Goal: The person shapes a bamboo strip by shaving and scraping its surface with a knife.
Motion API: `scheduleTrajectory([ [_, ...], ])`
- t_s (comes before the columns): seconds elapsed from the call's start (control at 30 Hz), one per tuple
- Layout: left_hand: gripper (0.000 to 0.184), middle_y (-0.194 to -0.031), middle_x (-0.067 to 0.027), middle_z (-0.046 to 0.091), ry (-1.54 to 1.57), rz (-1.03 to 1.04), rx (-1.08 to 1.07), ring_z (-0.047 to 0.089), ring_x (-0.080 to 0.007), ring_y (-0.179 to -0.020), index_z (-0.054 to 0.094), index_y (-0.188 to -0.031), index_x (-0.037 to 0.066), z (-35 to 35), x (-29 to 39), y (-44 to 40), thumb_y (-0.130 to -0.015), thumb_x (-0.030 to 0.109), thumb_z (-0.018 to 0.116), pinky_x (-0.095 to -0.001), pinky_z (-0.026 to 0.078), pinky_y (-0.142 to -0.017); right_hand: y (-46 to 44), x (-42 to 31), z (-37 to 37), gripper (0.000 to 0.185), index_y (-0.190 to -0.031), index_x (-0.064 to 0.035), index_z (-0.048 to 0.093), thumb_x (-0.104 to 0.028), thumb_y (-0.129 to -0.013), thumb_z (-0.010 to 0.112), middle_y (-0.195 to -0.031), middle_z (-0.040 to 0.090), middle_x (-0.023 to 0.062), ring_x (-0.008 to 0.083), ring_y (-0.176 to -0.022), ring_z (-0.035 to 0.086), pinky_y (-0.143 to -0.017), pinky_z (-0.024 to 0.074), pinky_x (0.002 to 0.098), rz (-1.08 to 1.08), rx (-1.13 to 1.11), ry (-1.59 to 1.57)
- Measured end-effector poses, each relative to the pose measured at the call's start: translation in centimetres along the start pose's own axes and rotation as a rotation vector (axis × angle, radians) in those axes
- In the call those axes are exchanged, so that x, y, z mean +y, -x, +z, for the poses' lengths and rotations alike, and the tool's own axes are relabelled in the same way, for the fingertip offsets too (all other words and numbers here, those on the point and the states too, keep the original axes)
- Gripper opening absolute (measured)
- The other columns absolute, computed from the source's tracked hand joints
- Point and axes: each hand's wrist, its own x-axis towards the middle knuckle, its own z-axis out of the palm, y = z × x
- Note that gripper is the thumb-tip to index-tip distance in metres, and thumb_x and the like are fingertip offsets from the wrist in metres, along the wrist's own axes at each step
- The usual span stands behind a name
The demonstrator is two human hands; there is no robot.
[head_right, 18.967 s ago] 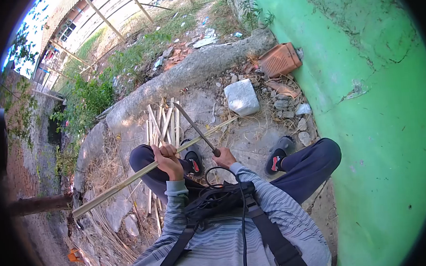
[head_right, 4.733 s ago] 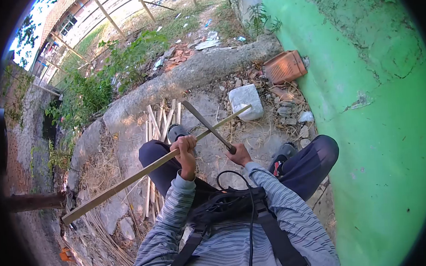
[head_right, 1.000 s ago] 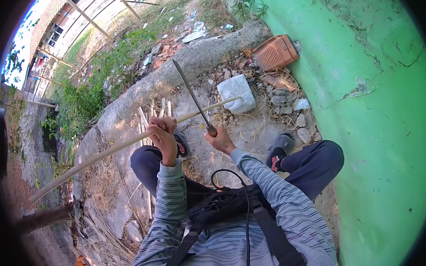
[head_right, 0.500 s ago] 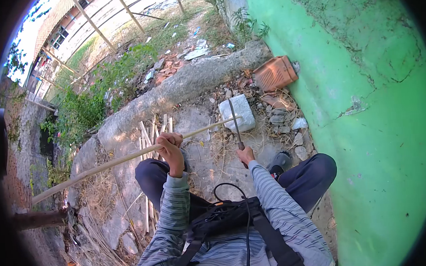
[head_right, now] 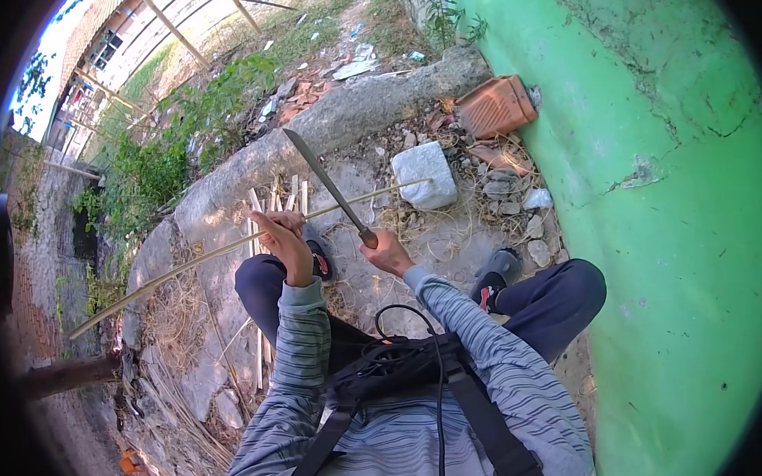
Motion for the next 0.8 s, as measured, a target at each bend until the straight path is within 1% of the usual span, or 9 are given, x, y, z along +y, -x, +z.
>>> scheduleTrajectory([
  [0.13,0.063,-0.05,-0.0018,0.04,-0.008,-0.014,0.033,0.035,-0.0116,-0.043,0.04,-0.063,0.01,-0.6,-0.3,-0.1,-0.111,0.051,0.039,-0.0305,0.039,-0.053,-0.2,2.4,0.4,0.03,-0.075,0.0021,0.059,-0.025,-0.084,0.068,-0.062,0.057,0.0146,0.0275,-0.059,0.057,-0.064,0.0471,0.0436,0.015,0.146,-0.053],
  [0.23,0.062,-0.05,-0.0015,0.039,0.005,-0.049,0.166,0.035,-0.0117,-0.044,0.039,-0.063,0.011,-1.1,-0.6,-0.2,-0.11,0.051,0.041,-0.031,0.04,-0.053,-0.9,5.9,0.6,0.03,-0.075,0.0027,0.062,-0.026,-0.082,0.068,-0.063,0.062,0.018,0.0308,-0.058,0.059,-0.062,0.0482,0.0446,0.201,0.204,-0.029],
  [0.33,0.061,-0.05,-0.0012,0.039,-0.022,0.004,0.196,0.035,-0.0116,-0.044,0.038,-0.063,0.011,-1.7,-0.7,-0.7,-0.11,0.05,0.043,-0.0306,0.039,-0.053,-1.7,7.9,0.8,0.03,-0.073,0.003,0.063,-0.026,-0.081,0.068,-0.062,0.062,0.0195,0.0313,-0.058,0.063,-0.062,0.0484,0.0455,0.219,0.211,0.052],
  [0.37,0.061,-0.051,-0.0012,0.039,-0.028,-0.013,0.211,0.036,-0.0116,-0.045,0.038,-0.064,0.011,-1.9,-0.8,-0.8,-0.11,0.05,0.043,-0.0305,0.039,-0.053,-2.1,8.2,0.9,0.03,-0.073,0.0027,0.064,-0.026,-0.08,0.068,-0.063,0.065,0.0193,0.0312,-0.06,0.068,-0.064,0.0509,0.0451,0.215,0.204,0.115],
  [0.47,0.059,-0.052,-0.0012,0.039,-0.002,0.002,0.197,0.038,-0.0117,-0.046,0.038,-0.065,0.011,-2.5,-1.2,-1.2,-0.11,0.049,0.044,-0.03,0.039,-0.052,-1.9,7.3,0.4,0.029,-0.073,0.0017,0.065,-0.026,-0.08,0.067,-0.063,0.067,0.0176,0.0304,-0.063,0.07,-0.065,0.0533,0.0437,0.228,0.169,0.069],
  [0.53,0.059,-0.052,-0.0014,0.04,0.004,-0.044,0.17,0.039,-0.0117,-0.046,0.039,-0.065,0.011,-2.5,-0.9,-1.0,-0.11,0.049,0.044,-0.0304,0.039,-0.052,-1.4,5.2,-0.3,0.029,-0.072,0.0013,0.064,-0.026,-0.081,0.067,-0.063,0.067,0.0156,0.0291,-0.065,0.072,-0.067,0.0553,0.0418,0.212,0.176,0.058],
  [0.67,0.06,-0.051,-0.0017,0.041,-0.007,0.001,0.145,0.036,-0.0115,-0.045,0.041,-0.064,0.01,-1.3,-0.5,-0.3,-0.111,0.048,0.043,-0.0311,0.039,-0.051,-0.2,3.7,-0.4,0.029,-0.074,0.0017,0.059,-0.025,-0.082,0.067,-0.064,0.061,0.0173,0.0287,-0.063,0.066,-0.064,0.0498,0.0452,0.144,0.149,0.073],
  [0.77,0.059,-0.051,-0.0009,0.04,0.003,0.003,0.106,0.034,-0.0109,-0.044,0.041,-0.064,0.01,-0.9,-0.2,-0.1,-0.111,0.046,0.042,-0.0306,0.037,-0.051,-0.4,0.1,-0.5,0.027,-0.078,0.0015,0.058,-0.023,-0.081,0.068,-0.069,0.059,0.0213,0.0352,-0.065,0.06,-0.065,0.0455,0.0479,-0.083,0.019,0.101],
  [0.8,0.059,-0.051,-0.0005,0.04,0.016,0.002,0.088,0.034,-0.0108,-0.044,0.041,-0.064,0.01,-1.1,-0.3,0.0,-0.112,0.045,0.042,-0.0304,0.037,-0.051,-0.4,-0.5,-0.2,0.027,-0.078,0.0015,0.058,-0.023,-0.081,0.068,-0.069,0.059,0.0213,0.0352,-0.065,0.06,-0.065,0.0455,0.0479,-0.077,0.016,0.1],
])
